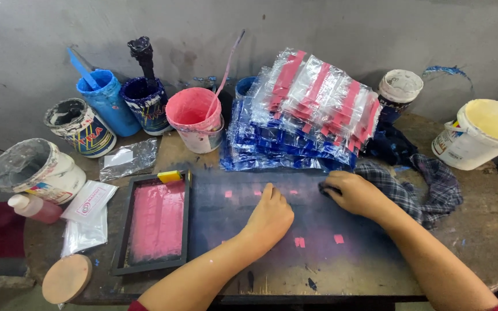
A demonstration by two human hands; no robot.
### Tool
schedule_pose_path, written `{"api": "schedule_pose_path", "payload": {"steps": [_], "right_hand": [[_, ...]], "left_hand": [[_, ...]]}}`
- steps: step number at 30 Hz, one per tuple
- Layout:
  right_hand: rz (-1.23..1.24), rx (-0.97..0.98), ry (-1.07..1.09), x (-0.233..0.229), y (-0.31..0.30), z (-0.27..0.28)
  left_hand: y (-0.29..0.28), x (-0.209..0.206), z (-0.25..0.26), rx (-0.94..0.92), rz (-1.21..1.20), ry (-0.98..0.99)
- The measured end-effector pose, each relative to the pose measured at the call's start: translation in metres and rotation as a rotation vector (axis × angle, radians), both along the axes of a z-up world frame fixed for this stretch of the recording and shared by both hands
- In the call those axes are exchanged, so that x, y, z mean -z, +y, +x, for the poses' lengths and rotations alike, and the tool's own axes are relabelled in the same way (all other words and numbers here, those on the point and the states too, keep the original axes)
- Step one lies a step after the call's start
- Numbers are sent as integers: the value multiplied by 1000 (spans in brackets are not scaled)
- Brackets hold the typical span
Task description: The person uses a yellow squeegee to spread pink ink across a screen printing frame. They then lift the frame to reveal a printed design on a plastic bag and place it on a stack. Finally, they use a checkered cloth to wipe the work surface clean.
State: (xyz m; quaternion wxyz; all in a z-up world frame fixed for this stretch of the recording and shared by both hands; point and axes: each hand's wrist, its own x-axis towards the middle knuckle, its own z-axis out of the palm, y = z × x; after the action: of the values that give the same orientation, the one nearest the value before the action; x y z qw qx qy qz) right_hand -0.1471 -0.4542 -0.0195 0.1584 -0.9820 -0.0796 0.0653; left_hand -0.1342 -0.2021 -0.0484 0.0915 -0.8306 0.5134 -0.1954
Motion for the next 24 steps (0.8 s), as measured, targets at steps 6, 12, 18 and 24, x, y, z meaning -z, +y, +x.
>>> {"api": "schedule_pose_path", "payload": {"steps": [6,12,18,24], "right_hand": [[51,21,-79,4,-1,1],[278,41,224,-35,0,-26],[186,119,-23,-17,2,-5],[291,-2,70,-34,5,-17]], "left_hand": [[-1,1,0,-23,-22,32],[1,-5,-1,-50,15,53],[-2,-4,-1,-70,-14,90],[-4,3,16,-95,-131,154]]}}
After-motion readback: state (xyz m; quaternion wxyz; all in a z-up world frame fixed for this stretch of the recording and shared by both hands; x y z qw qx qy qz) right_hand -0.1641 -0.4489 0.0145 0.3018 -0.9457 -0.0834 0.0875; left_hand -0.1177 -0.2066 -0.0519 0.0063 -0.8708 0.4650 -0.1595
